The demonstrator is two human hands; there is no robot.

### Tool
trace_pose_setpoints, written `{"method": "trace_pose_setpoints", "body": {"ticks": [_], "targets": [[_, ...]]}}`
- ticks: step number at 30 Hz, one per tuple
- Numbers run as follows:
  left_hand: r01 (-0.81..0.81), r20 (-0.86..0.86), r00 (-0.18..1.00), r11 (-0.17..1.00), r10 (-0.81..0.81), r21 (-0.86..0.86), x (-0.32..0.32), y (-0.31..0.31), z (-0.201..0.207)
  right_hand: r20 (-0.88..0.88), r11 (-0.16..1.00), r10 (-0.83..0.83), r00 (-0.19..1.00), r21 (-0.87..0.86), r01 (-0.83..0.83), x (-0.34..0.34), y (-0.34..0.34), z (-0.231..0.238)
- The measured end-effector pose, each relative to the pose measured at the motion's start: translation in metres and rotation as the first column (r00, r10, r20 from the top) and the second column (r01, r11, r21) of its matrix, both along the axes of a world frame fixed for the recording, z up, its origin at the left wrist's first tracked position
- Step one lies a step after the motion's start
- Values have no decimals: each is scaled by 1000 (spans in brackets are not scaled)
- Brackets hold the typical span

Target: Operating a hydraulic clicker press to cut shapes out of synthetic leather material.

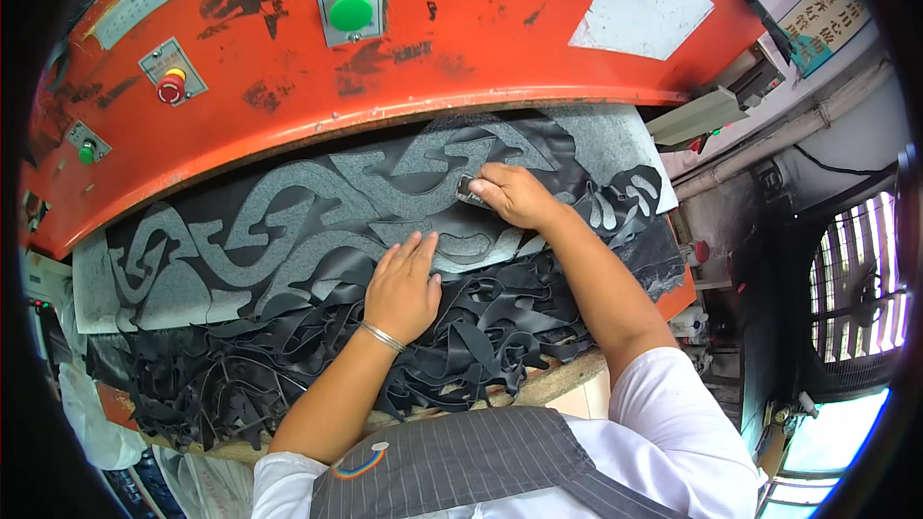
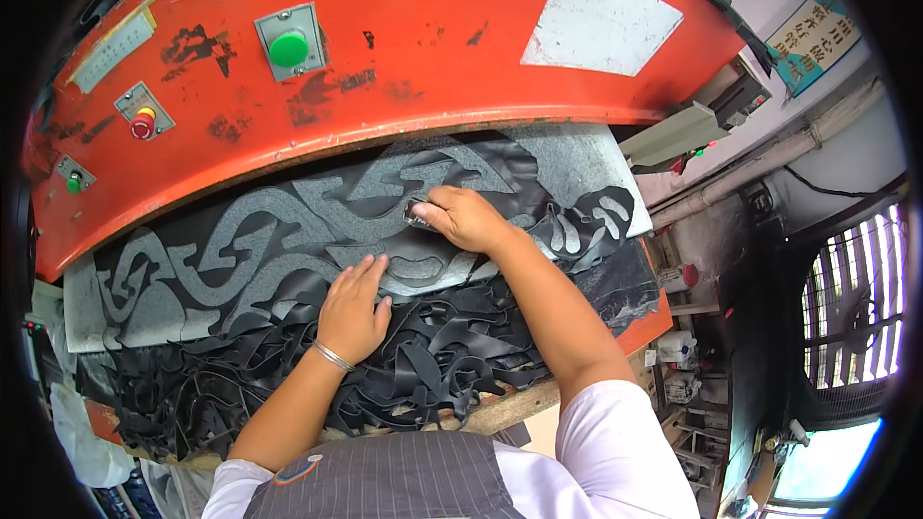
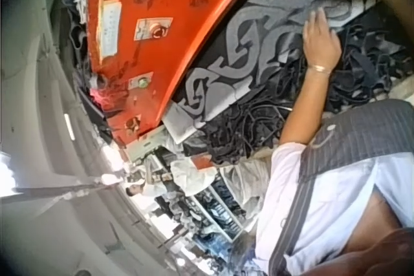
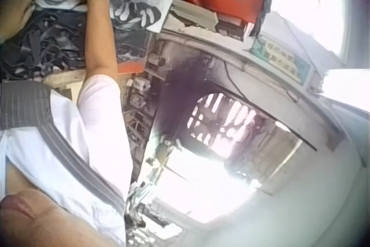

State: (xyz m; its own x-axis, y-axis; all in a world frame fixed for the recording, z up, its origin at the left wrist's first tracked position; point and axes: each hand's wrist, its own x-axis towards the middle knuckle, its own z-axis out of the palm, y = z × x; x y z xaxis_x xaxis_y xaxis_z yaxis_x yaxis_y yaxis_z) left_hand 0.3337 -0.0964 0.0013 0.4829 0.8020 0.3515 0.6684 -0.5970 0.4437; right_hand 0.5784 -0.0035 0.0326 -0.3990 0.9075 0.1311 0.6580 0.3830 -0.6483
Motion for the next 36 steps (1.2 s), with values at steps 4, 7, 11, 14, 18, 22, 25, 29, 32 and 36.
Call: {"method": "trace_pose_setpoints", "body": {"ticks": [4, 7, 11, 14, 18, 22, 25, 29, 32, 36], "targets": [[-35, 116, 992, 998, 40, -47, 3, 1, 0, 146, 941, 254, 956, 192, -279, -1, 0, -6], [-46, 107, 993, 997, 52, -59, 7, 3, 1, 100, 933, 314, 944, 151, -326, -1, -8, -6], [-31, 16, 999, 994, 33, -108, 12, 2, -1, -38, 985, 99, 994, 146, -92, 14, -22, -22], [-25, 4, 1000, 993, 26, -117, 12, 2, 2, -25, 982, 64, 998, 181, -58, 13, -23, -25], [-21, -5, 1000, 993, 21, -116, 6, 2, 1, -1, 982, 61, 998, 179, -60, 10, -22, -26], [-18, 41, 999, 986, 25, -165, -21, 1, 6, 40, 942, 42, 998, 333, -53, -4, -31, -14], [-236, 513, 813, 961, 276, -143, -84, 15, 29, -109, 872, -232, 967, 417, 256, 11, -64, 3], [-590, 722, 426, 772, 546, -236, -244, 42, 34, -430, 948, -191, 882, 153, 280, -64, -71, 31], [-802, 738, 386, 596, 554, -27, -272, 41, 71, -526, 895, -105, 844, 321, 311, -106, -71, 75], [-892, 798, 340, 438, 498, 107, -323, 26, 107, -425, 823, -180, 887, 429, 372, -149, -58, 119]]}}
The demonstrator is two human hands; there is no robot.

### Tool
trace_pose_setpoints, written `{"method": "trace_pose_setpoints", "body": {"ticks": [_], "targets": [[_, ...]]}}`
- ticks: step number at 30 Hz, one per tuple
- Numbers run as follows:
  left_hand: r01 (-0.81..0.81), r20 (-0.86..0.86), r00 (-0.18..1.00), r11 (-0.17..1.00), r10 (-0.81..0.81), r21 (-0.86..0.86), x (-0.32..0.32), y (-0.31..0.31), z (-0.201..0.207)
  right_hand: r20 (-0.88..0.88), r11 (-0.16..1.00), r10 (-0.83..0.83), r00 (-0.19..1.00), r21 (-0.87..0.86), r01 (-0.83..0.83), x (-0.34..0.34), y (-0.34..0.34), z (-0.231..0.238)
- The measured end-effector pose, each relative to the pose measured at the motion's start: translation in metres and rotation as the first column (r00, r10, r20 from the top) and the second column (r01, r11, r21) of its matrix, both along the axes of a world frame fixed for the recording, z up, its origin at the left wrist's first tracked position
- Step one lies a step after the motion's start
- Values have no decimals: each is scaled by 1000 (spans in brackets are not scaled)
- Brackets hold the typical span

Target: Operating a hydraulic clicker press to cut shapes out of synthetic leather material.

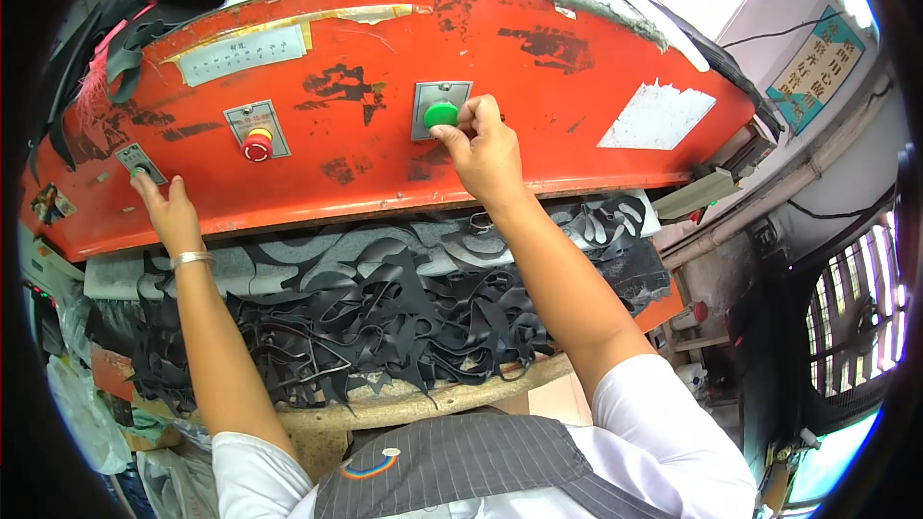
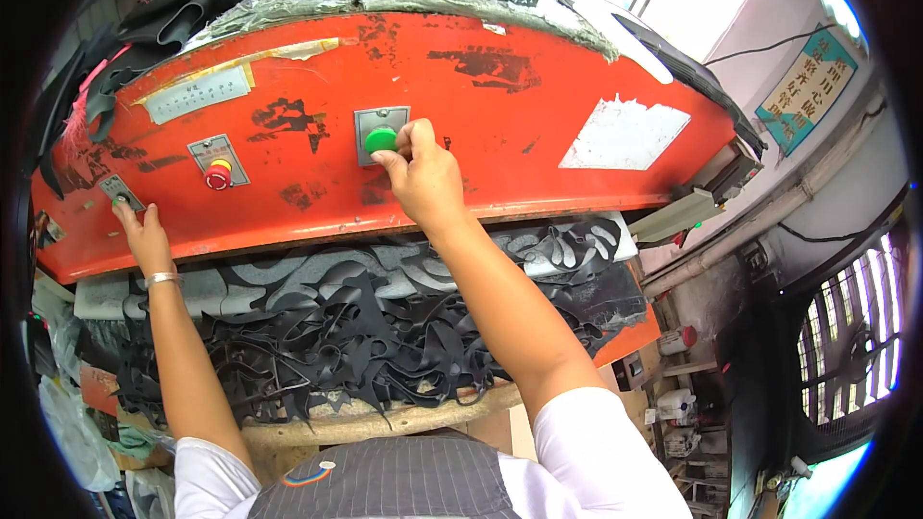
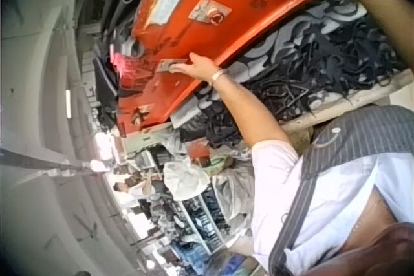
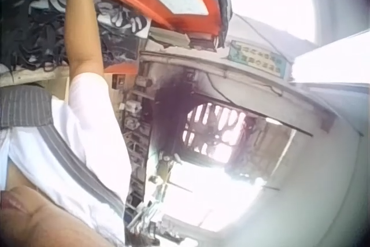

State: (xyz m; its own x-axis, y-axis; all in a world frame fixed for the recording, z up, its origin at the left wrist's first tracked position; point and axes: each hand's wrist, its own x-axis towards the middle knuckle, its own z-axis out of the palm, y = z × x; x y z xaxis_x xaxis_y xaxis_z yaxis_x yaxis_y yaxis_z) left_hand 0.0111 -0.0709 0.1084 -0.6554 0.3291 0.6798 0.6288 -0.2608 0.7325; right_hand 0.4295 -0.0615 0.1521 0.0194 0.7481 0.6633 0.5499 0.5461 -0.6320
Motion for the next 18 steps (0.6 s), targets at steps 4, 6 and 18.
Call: {"method": "trace_pose_setpoints", "body": {"ticks": [4, 6, 18], "targets": [[169, -14, 985, 968, -174, -184, 3, -43, 19, -16, 993, 32, 999, -117, -34, 10, -35, 20], [433, 151, 901, 848, -406, -306, 55, -87, 17, 106, 969, 52, 993, -246, -24, 28, -87, 12], [439, -109, 524, 377, -845, -816, 231, -246, -54, 500, 797, 555, 664, -549, -253, 13, -227, -87]]}}
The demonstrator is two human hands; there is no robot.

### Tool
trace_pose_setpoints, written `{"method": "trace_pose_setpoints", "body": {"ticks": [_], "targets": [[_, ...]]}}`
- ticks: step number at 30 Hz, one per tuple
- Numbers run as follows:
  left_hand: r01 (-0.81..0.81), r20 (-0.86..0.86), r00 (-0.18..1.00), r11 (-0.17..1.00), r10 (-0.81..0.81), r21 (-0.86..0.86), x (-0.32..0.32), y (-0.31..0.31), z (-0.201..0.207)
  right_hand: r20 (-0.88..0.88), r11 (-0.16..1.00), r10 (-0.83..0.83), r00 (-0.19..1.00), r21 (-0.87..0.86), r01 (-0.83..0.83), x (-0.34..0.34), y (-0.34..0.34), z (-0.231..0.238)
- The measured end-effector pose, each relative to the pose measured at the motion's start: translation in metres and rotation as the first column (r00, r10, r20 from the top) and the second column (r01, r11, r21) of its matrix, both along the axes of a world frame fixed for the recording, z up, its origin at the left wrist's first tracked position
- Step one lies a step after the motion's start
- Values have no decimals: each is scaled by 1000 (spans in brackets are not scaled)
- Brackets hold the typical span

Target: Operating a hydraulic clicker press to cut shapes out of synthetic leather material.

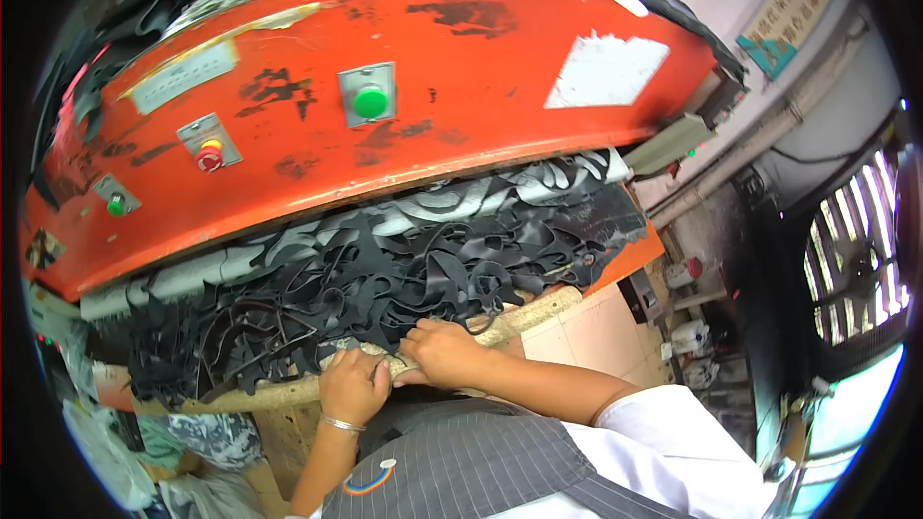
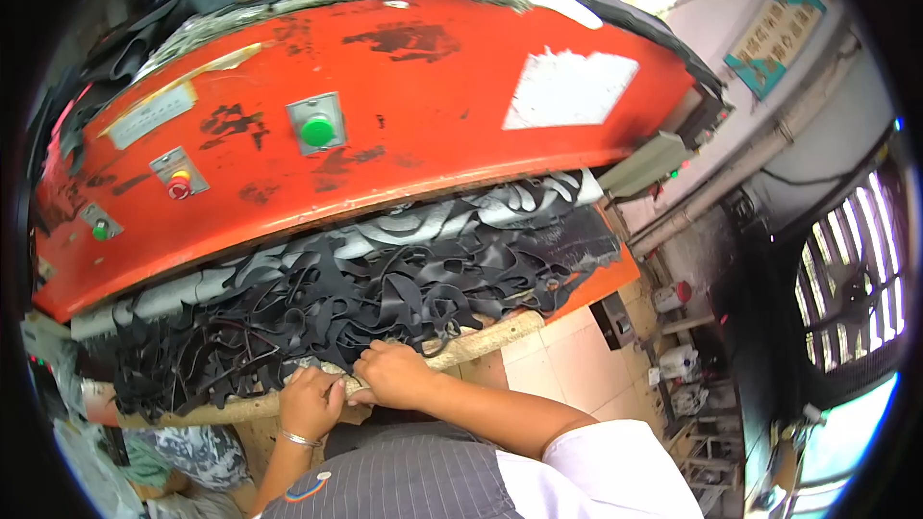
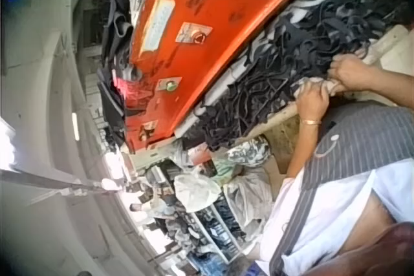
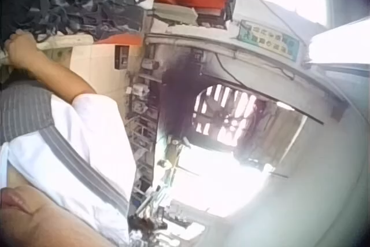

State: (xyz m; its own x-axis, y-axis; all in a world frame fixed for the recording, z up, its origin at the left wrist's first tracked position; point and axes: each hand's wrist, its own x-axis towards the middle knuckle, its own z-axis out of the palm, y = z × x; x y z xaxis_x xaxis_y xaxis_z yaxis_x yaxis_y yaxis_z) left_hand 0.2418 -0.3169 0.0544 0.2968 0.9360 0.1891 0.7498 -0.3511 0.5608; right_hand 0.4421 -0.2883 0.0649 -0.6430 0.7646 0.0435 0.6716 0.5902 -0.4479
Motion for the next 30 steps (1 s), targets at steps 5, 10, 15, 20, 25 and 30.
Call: {"method": "trace_pose_setpoints", "body": {"ticks": [5, 10, 15, 20, 25, 30], "targets": [[-45, -46, 998, 996, 49, 76, 8, 12, -3, 7, 923, -271, 963, -283, 262, 12, 66, 36], [17, -39, 999, 997, -14, 77, 16, 34, 1, -174, 502, -865, 470, -316, 805, 83, 207, 15], [58, 17, 998, 996, -57, -60, 18, 55, -3, -12, 404, -903, 430, -364, 839, 77, 264, 7], [29, -37, 998, 958, -41, -285, 16, 64, 13, -212, 445, -875, 435, -706, 551, 105, 263, 6], [19, -26, 999, 931, -31, -365, 16, 73, 14, -399, 674, -691, 603, -54, 736, 181, 248, -6], [-83, -26, 996, 986, 80, -145, 11, 62, -19, -284, 895, -411, 866, 56, 442, 176, 290, -6]]}}
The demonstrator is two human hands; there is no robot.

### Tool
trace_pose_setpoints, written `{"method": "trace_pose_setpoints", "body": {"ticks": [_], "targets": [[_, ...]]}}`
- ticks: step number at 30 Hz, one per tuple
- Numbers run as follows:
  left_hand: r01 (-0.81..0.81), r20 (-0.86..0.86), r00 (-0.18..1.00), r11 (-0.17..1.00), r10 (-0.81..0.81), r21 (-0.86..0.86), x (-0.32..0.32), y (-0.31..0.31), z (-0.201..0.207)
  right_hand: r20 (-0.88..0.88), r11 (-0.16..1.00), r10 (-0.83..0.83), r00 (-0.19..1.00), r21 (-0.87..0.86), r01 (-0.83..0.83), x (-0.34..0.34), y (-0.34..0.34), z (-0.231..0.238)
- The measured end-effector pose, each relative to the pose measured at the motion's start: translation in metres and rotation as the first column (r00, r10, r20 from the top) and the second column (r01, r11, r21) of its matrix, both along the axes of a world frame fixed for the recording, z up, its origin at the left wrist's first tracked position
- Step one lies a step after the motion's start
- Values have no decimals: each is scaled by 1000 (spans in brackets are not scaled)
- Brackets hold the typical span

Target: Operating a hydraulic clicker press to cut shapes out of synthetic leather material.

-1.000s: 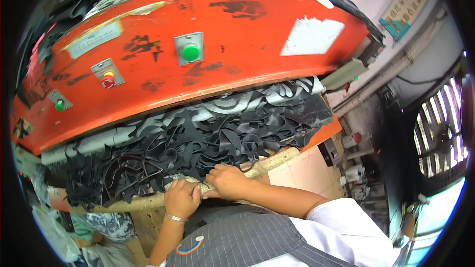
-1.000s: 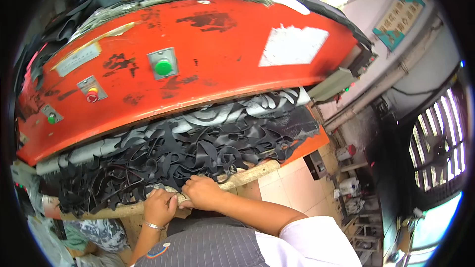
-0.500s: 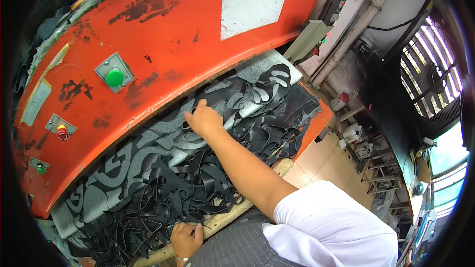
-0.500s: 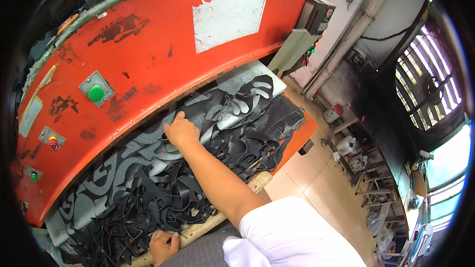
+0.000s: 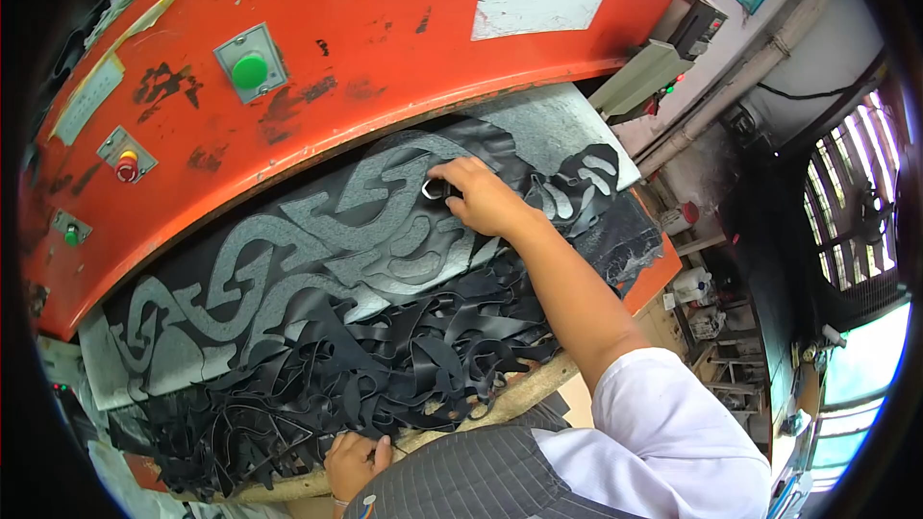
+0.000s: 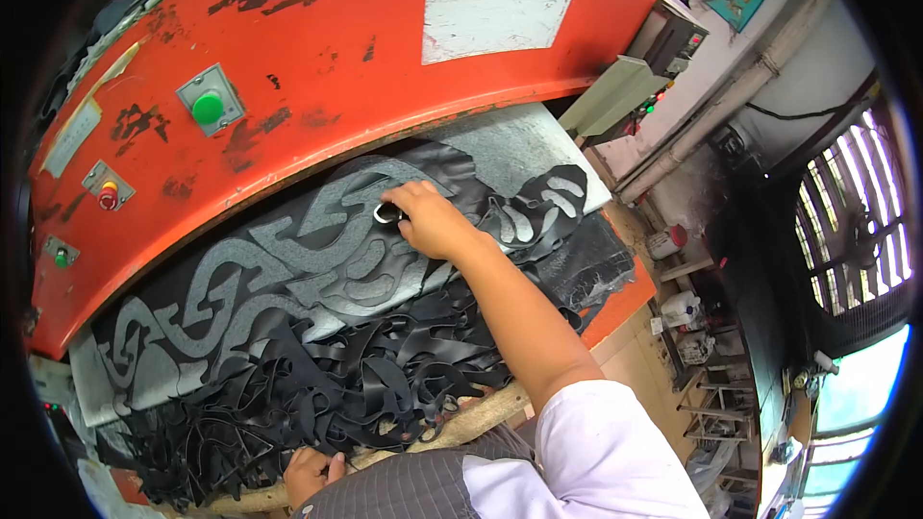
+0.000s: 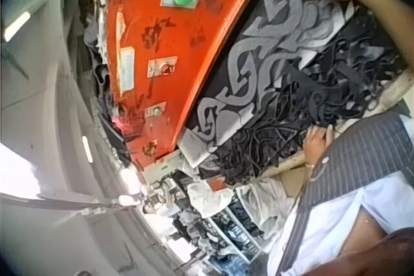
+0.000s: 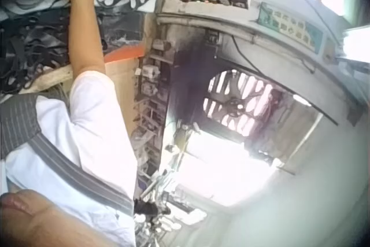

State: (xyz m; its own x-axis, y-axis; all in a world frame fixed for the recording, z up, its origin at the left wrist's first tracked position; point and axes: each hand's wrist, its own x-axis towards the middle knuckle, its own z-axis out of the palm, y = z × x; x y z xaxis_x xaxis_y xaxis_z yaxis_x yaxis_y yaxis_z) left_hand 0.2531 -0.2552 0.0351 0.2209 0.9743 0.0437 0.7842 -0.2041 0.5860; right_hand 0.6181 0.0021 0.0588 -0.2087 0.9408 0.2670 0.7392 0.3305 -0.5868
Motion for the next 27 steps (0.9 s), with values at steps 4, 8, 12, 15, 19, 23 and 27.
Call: {"method": "trace_pose_setpoints", "body": {"ticks": [4, 8, 12, 15, 19, 23, 27], "targets": [[-5, -18, 1000, 999, 6, 44, -4, -5, -3, 29, 969, 244, 969, 41, -245, 10, 9, -20], [-4, -15, 1000, 998, 5, 65, -3, -3, 3, 23, 993, 121, 992, 11, -122, 29, -5, -29], [5, 138, 990, 984, 19, -178, -13, 9, 9, 41, 996, 80, 996, 22, -81, 29, -1, -34], [-120, 337, 928, 984, 159, -135, -31, 42, 34, 75, 996, 77, 994, 29, -79, 30, -5, -30], [-482, 448, 790, 875, 418, 35, -110, 117, 55, 93, 928, -263, 960, 297, 226, -2, -34, 8], [-693, 654, 605, 705, 455, 150, -215, 203, 60, -184, 975, -1, 983, 219, 42, -99, -34, 57], [-848, 670, 530, 338, 520, 408, -247, 262, 83, -326, 907, 13, 945, 402, 126, -174, -16, 109]]}}
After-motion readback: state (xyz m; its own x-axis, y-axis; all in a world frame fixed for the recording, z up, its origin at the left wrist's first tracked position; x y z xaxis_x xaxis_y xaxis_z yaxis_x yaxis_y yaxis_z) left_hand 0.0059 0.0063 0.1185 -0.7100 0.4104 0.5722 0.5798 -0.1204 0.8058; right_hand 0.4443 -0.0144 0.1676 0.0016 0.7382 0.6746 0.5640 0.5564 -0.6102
